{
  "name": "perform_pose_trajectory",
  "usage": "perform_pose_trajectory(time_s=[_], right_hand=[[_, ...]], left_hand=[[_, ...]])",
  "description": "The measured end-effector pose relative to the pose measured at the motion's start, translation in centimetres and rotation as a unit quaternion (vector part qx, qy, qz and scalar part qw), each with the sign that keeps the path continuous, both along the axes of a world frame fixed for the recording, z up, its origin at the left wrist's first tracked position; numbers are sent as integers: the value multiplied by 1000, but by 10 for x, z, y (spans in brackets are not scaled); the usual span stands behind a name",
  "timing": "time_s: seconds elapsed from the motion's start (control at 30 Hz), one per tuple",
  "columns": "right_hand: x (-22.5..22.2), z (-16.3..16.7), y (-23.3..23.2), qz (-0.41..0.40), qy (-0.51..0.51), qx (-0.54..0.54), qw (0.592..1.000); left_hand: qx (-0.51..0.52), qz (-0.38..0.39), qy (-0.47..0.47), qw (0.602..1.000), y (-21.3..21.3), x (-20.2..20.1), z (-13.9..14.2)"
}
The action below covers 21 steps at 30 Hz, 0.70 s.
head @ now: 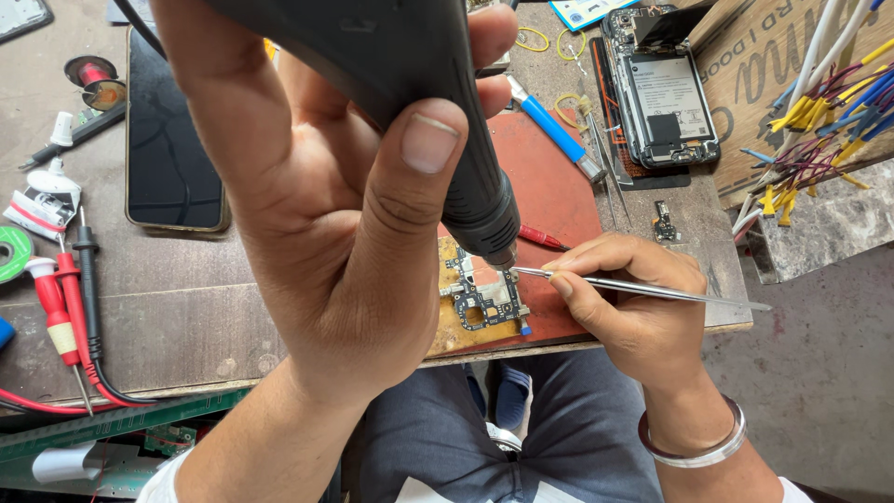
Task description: The person works on a disassembled smartphone motherboard clamped to a wooden jig on a repair bench. They position the board with tweezers, apply liquid from a syringe onto the board, then use a hot air gun while probing components with tweezers.
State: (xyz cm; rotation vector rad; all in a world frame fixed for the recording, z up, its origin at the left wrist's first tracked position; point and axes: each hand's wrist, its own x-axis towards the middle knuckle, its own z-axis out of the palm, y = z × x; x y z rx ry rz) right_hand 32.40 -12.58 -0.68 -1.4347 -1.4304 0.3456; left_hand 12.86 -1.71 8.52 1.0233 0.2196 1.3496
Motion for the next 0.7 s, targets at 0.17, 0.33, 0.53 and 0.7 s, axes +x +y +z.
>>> perform_pose_trajectory(time_s=[0.17, 0.33, 0.53, 0.7], right_hand=[[0, -1, 0, -3, 4, -1, 1000], [0, -1, 0, 1, 1, -1, 1000], [0, -1, -1, -8, 11, -6, 1000], [1, -2, 0, 10, 11, 6, 1000]], left_hand=[[-2, -1, -1, 1000, 1, 1, 2], [1, -6, -5, 1000, 0, 0, 1], [10, -8, -5, 1000, 2, 1, 0], [11, -8, 0, 1000, 2, 0, 1]])
